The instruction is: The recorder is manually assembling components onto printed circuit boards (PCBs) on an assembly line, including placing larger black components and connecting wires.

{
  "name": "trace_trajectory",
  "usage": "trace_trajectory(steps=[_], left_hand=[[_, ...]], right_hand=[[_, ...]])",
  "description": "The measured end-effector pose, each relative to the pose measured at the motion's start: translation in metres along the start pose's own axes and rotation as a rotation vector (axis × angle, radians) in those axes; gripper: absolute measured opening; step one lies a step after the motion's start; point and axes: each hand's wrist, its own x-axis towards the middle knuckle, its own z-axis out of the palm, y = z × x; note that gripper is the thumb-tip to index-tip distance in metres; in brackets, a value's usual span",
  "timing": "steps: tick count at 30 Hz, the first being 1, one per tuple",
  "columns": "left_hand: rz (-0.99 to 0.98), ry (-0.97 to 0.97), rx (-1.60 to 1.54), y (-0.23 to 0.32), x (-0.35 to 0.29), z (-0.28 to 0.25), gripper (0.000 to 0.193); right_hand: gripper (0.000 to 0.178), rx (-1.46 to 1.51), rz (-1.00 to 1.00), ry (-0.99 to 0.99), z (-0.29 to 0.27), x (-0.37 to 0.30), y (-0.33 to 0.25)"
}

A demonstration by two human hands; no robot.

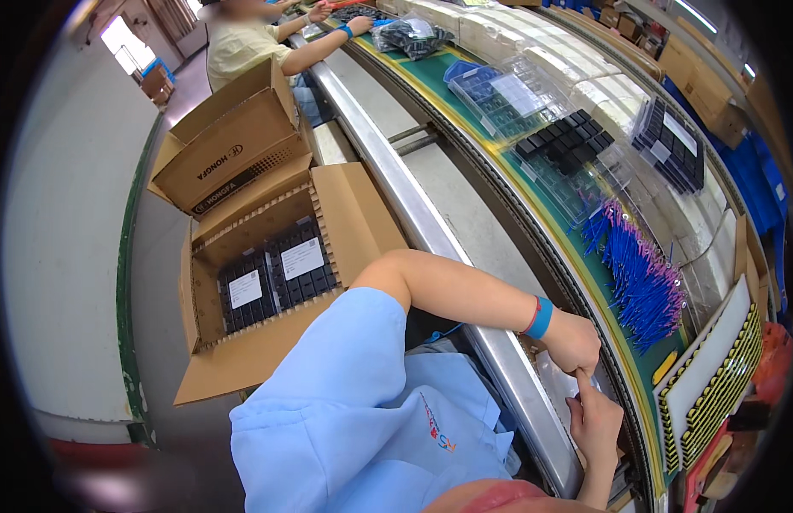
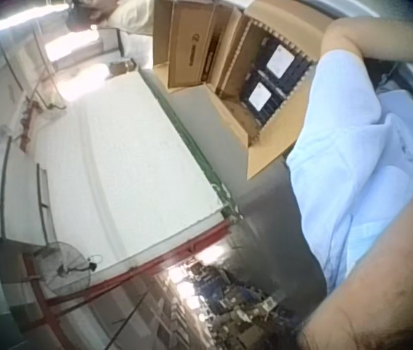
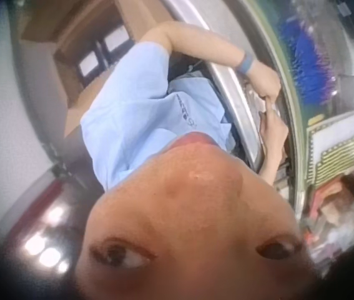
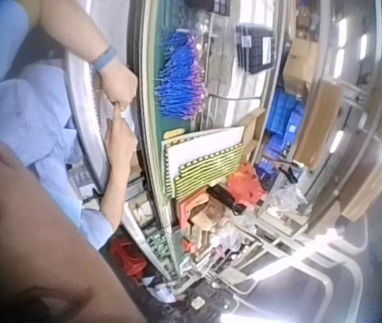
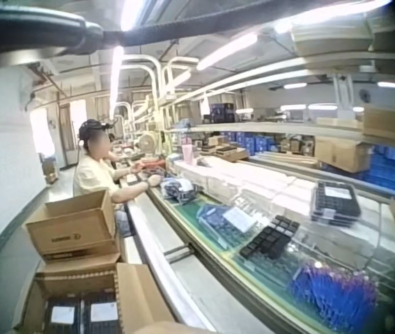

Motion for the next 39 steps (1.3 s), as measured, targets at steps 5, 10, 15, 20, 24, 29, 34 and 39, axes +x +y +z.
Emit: trace_trajectory(steps=[5, 10, 15, 20, 24, 29, 34, 39], left_hand=[[0.002, 0.014, 0.007, -0.005, 0.001, -0.001, 0.007], [0.012, -0.015, 0.033, -0.003, 0.001, -0.005, 0.006], [-0.002, -0.045, 0.071, -0.003, 0.001, -0.001, 0.006], [0.000, -0.037, -0.043, -0.007, 0.001, 0.003, 0.008], [-0.021, 0.008, 0.011, 0.002, -0.002, 0.001, 0.010], [-0.013, 0.014, -0.012, 0.006, -0.003, -0.001, 0.013], [-0.037, -0.068, -0.012, 0.007, -0.002, -0.015, 0.016], [-0.029, -0.118, 0.008, 0.004, -0.002, -0.023, 0.021]], right_hand=[[0.062, 0.003, 0.021, -0.006, -0.005, 0.005, -0.002], [0.062, 0.003, 0.023, 0.017, -0.001, 0.004, 0.000], [0.059, 0.004, 0.015, 0.013, -0.002, 0.004, 0.000], [0.057, -0.006, 0.027, 0.017, -0.005, 0.001, 0.003], [0.055, -0.011, 0.059, -0.017, -0.011, 0.000, -0.002], [0.053, -0.007, 0.061, -0.001, -0.008, -0.001, 0.000], [0.050, -0.043, 0.057, 0.052, -0.003, -0.007, 0.011], [0.055, -0.120, 0.101, -0.091, -0.006, -0.008, 0.017]])
